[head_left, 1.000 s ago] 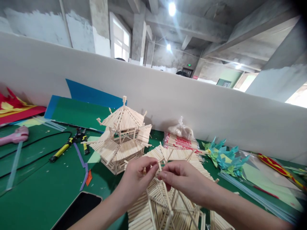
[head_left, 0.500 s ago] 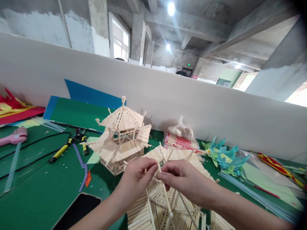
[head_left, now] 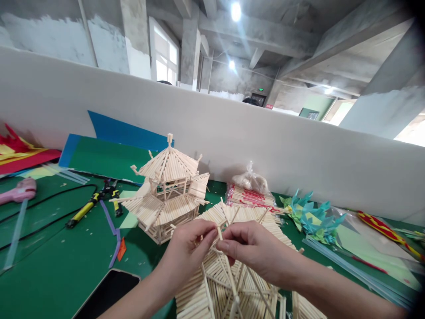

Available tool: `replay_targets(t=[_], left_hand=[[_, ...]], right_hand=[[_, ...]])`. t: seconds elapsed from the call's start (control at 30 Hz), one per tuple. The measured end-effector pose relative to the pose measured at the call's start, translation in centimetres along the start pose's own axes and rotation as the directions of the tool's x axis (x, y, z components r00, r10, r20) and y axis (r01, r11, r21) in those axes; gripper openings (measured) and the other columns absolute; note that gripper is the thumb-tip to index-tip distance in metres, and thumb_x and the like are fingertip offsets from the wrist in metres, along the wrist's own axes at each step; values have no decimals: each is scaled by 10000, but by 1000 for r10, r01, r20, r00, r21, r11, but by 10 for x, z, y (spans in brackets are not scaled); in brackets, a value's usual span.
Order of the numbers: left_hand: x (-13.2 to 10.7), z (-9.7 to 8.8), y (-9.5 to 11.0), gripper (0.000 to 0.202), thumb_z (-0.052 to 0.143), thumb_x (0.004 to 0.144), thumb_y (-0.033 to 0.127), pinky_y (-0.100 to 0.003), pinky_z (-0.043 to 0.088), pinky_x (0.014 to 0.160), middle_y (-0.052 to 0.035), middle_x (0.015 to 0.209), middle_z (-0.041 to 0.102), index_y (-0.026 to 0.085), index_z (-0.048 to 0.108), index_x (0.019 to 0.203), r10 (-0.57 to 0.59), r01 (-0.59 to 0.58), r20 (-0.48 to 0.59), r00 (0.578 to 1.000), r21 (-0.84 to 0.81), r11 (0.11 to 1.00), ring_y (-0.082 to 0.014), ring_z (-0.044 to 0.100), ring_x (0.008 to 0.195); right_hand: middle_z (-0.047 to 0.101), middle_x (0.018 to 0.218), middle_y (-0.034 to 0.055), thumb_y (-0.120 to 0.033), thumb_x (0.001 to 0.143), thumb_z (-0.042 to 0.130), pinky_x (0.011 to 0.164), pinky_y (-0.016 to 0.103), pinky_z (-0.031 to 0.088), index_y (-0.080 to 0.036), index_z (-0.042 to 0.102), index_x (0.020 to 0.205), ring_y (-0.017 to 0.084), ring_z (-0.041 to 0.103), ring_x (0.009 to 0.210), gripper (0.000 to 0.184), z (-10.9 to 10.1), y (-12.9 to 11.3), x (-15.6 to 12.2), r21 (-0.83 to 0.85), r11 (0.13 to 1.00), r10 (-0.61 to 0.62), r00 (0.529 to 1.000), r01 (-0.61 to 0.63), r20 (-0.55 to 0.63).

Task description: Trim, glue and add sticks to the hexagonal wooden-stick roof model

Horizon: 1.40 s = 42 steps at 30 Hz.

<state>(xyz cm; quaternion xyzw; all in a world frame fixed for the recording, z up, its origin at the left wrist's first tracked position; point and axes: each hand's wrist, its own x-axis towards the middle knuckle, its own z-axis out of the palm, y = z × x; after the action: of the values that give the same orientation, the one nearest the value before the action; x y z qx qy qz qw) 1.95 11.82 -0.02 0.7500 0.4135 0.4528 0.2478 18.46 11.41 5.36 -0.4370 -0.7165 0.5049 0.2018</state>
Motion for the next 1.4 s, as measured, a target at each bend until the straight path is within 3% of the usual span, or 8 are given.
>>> replay_targets(t=[0.6,0.7,0.87,0.97,1.03,1.1,1.23,1.4], left_hand=[[2,0,1,164,495,810,212,-243,430,539,-21,631,611,162,613,708,-20,20,1,1000,-28,999,-135,553,585],[2,1,0,163,502,813,228,-249,446,557,-30,667,631,160,630,737,-35,35,13,999,-50,998,-141,564,617],[0,0,-1,189,527,797,241,-252,479,577,-56,748,653,120,634,895,-62,61,-15,998,-71,996,-136,577,630],[-2,-3,1,234,513,804,235,-255,478,567,-55,739,636,105,620,965,-67,66,-18,998,-45,997,-132,565,608],[-3,-5,3,257,493,815,238,-261,482,586,-56,747,624,103,609,999,-47,47,-6,999,-23,999,-136,565,622],[-2,-7,5,275,466,826,231,-280,490,684,-86,866,631,109,598,1034,-7,7,12,1000,-2,1000,-158,588,755],[-1,-7,7,304,433,830,199,-349,411,916,-116,1121,592,125,579,1086,66,-68,48,997,33,997,-210,518,1068],[-3,-6,5,320,387,866,205,-384,463,856,-141,1084,609,101,540,1128,63,-66,50,997,73,995,-233,558,1022]], right_hand=[[383,551,-42,-290,852,454,467,223,251,-164,524,586,81,326,516,303,-4,-3,-4,-104,994,35,999,-36,-13],[400,558,-37,-321,879,406,454,219,268,-166,545,609,80,341,502,341,-10,-9,-16,-184,980,62,997,-70,-49],[554,720,-21,-342,895,403,532,219,387,-229,583,824,102,476,619,224,-13,-16,-54,-310,950,-29,986,-24,-163],[609,799,-29,-294,866,468,567,208,451,-270,550,994,104,545,675,154,-4,-14,-78,-413,911,-143,953,21,-267],[622,859,-18,-227,838,499,606,195,484,-249,496,1109,94,569,695,272,6,-9,-89,-503,859,-272,913,89,-303],[626,892,8,-196,818,516,631,187,503,-201,449,1181,93,580,699,369,17,-4,-93,-591,797,-373,873,127,-314],[645,959,90,-205,809,519,711,263,533,-115,504,1148,162,609,816,351,36,1,-86,-703,704,-472,806,101,-357],[657,932,155,-213,800,513,707,388,545,-55,595,1039,246,617,857,298,45,3,-77,-700,712,-476,769,52,-427]])
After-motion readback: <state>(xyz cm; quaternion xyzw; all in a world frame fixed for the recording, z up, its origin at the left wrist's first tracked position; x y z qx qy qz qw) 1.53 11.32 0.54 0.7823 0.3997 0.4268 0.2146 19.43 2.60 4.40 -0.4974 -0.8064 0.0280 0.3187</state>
